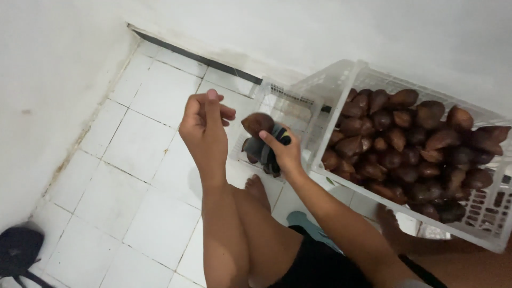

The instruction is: The person sits on a small stool and wipes dark brown fruits with a grey cloth, handling them one by one from a white plastic crate. The person occasionally picks up fallen fruits from the floor and returns them to the crate.

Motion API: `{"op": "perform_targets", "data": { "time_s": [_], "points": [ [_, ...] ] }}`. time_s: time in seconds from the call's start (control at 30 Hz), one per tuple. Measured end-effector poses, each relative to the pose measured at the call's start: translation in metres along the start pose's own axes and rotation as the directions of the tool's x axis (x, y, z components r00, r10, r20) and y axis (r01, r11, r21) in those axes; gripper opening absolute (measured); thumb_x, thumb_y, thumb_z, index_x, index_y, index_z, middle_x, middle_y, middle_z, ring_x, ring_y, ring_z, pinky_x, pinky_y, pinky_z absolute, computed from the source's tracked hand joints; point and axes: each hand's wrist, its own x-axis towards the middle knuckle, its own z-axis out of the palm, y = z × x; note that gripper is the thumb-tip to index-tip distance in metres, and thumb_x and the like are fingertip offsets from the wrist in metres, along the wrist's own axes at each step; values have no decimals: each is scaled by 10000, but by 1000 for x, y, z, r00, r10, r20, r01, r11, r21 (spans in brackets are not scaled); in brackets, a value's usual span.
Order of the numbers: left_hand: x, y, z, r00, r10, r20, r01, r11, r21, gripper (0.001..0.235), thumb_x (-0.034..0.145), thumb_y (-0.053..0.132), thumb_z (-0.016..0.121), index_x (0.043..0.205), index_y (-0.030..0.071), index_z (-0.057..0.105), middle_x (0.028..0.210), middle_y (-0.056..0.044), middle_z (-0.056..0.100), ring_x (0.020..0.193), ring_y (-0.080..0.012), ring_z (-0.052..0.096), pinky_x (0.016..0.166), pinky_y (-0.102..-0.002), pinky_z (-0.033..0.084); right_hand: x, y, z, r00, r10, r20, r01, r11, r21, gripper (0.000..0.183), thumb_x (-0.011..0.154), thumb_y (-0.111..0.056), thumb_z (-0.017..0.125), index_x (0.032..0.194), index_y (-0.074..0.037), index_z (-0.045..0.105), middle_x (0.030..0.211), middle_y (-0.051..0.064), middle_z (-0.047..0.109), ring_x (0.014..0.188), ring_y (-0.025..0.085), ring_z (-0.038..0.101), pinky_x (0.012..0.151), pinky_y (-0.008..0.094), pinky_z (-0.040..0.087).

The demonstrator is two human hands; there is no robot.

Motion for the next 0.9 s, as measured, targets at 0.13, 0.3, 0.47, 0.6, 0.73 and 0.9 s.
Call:
{"op": "perform_targets", "data": {
  "time_s": [0.13,0.3,0.47,0.6,0.73,0.9],
  "points": [
    [10,-1,2,998,-63,7,64,996,-64,277,1034,353,587,903,123,666,661,-42,688,646,-141,683,628,-264,568,45,120,7,956,293,-10,-292,955,44,600,755,-478,959,1089,-39,725,1052,188,734,975,286,693,813,437,559],
    [11,-3,6,992,-107,62,112,989,-94,182,1004,261,644,913,103,664,706,-62,700,671,-146,677,656,-260,558,41,146,1,840,539,-63,-535,842,68,836,733,-509,939,1299,27,636,1266,262,649,1171,338,640,864,500,518],
    [10,4,4,989,-122,84,125,992,-33,139,997,222,648,925,106,674,728,-65,709,688,-152,683,692,-294,575,77,212,-11,724,680,-119,-685,729,-7,1177,719,-693,880,1562,-38,384,1559,222,428,1448,347,421,1137,484,426],
    [9,14,3,986,-139,94,137,990,27,132,990,213,641,937,99,682,733,-72,720,686,-168,693,699,-329,574,71,187,-3,625,755,-198,-769,639,7,1105,829,-677,757,1592,-8,321,1570,224,404,1465,344,402,1178,469,390],
    [10,13,5,984,-146,106,144,989,28,133,986,220,642,951,99,683,747,-82,728,701,-176,704,708,-338,581,86,218,0,583,780,-228,-791,609,62,1081,845,-714,724,1577,-16,344,1535,218,446,1429,333,449,1134,470,440],
    [13,12,8,985,-106,134,102,994,35,121,983,186,644,970,74,690,749,-107,732,699,-205,710,706,-364,580,99,237,3,589,760,-275,-790,613,0,957,903,-654,637,1575,-35,353,1546,205,431,1436,347,436,1133,490,436]
  ]
}}
